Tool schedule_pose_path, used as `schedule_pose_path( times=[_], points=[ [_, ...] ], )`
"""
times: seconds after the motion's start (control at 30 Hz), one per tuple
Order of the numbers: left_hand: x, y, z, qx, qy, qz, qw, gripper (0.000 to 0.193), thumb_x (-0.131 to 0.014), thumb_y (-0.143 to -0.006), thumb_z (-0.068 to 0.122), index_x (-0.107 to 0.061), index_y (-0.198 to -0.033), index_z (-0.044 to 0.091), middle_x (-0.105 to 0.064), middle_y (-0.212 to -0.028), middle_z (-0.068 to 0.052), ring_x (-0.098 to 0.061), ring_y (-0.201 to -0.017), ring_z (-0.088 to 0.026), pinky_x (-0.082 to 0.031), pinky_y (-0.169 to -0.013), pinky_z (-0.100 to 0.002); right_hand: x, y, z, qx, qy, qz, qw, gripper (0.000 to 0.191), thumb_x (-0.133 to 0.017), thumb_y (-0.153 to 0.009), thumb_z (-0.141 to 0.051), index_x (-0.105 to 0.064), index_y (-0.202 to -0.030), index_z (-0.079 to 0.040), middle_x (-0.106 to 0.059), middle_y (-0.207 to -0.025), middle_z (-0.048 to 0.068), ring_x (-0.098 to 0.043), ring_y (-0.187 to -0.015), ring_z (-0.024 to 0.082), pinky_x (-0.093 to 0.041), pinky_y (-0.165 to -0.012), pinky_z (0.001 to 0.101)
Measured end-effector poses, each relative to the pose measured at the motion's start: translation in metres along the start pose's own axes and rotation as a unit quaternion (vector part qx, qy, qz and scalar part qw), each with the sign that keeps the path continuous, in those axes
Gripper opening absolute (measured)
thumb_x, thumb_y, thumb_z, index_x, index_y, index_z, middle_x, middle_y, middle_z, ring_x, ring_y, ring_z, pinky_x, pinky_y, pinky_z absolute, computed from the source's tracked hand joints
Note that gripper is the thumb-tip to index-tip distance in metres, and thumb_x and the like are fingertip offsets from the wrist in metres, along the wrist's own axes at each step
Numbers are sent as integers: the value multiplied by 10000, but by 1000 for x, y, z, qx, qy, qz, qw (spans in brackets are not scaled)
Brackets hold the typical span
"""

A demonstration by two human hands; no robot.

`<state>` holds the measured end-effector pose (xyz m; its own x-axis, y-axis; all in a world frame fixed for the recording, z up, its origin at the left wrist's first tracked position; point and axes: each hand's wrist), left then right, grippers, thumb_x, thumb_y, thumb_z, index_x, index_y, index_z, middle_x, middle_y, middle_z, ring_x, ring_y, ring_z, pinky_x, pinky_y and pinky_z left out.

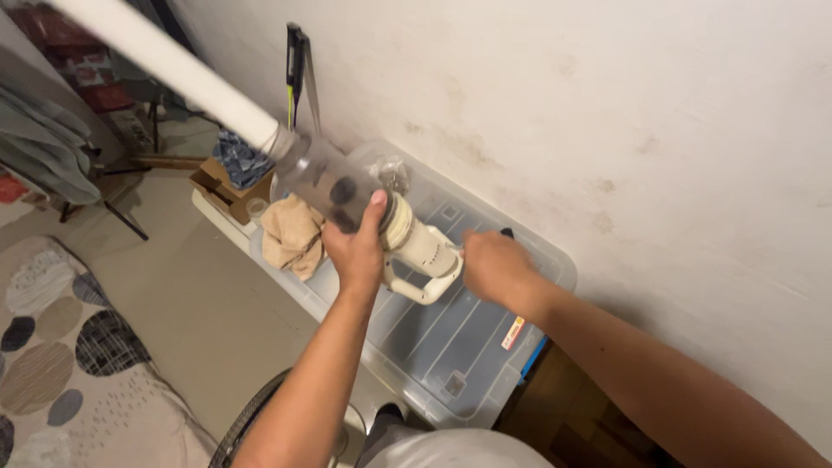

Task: The person uses a screwdriver to unscrew the housing of a handheld vacuum cleaner and detaches its dust canister and wand. They then move to a standing electric fan, unscrew its rear fasteners, and remove the front grille guard from the fan head.

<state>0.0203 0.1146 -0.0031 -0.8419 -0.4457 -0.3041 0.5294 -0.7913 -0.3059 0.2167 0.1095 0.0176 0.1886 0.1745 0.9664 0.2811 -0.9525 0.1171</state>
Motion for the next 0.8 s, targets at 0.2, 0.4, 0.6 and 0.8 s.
schedule_pose_path(
  times=[0.2,0.4,0.6,0.8],
  points=[
    [3,-2,-1,10,23,17,1000,420,-797,-880,215,-630,-1190,-14,-703,-1129,-73,-663,-1024,-150,-515,-946,-282,-4,8,12,108,79,42,990,209,-611,-835,6,-585,-1041,-17,-706,-964,207,-712,-887,399,-584,-758,479],
    [4,4,3,11,40,-7,999,395,-796,-896,190,-644,-1176,-44,-711,-1117,-86,-670,-1014,-153,-521,-943,-283,8,16,1,61,37,10,997,176,-609,-869,-36,-602,-1045,-35,-719,-938,212,-712,-899,406,-572,-764,500],
    [7,6,-3,24,23,-13,999,396,-806,-881,187,-652,-1159,-49,-721,-1096,-85,-682,-993,-159,-534,-927,-291,22,1,-3,-43,-96,-64,992,237,-590,-967,-224,-684,-1025,-14,-714,-953,241,-696,-947,420,-553,-843,497],
    [14,-1,-10,78,18,-3,997,491,-778,-880,254,-630,-1246,-37,-706,-1176,-96,-664,-1054,-169,-520,-942,-292,37,20,21,-74,-134,-67,986,284,-614,-947,-298,-734,-1027,-54,-731,-898,186,-699,-846,349,-536,-804,428]
  ],
)
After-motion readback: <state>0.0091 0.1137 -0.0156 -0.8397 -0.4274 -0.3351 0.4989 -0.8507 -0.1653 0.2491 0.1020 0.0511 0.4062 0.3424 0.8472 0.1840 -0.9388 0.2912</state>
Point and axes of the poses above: each hand's wrist, its own y-axis away from the middle knuckle, its own x-axis out of the back of the hand, z = x × y
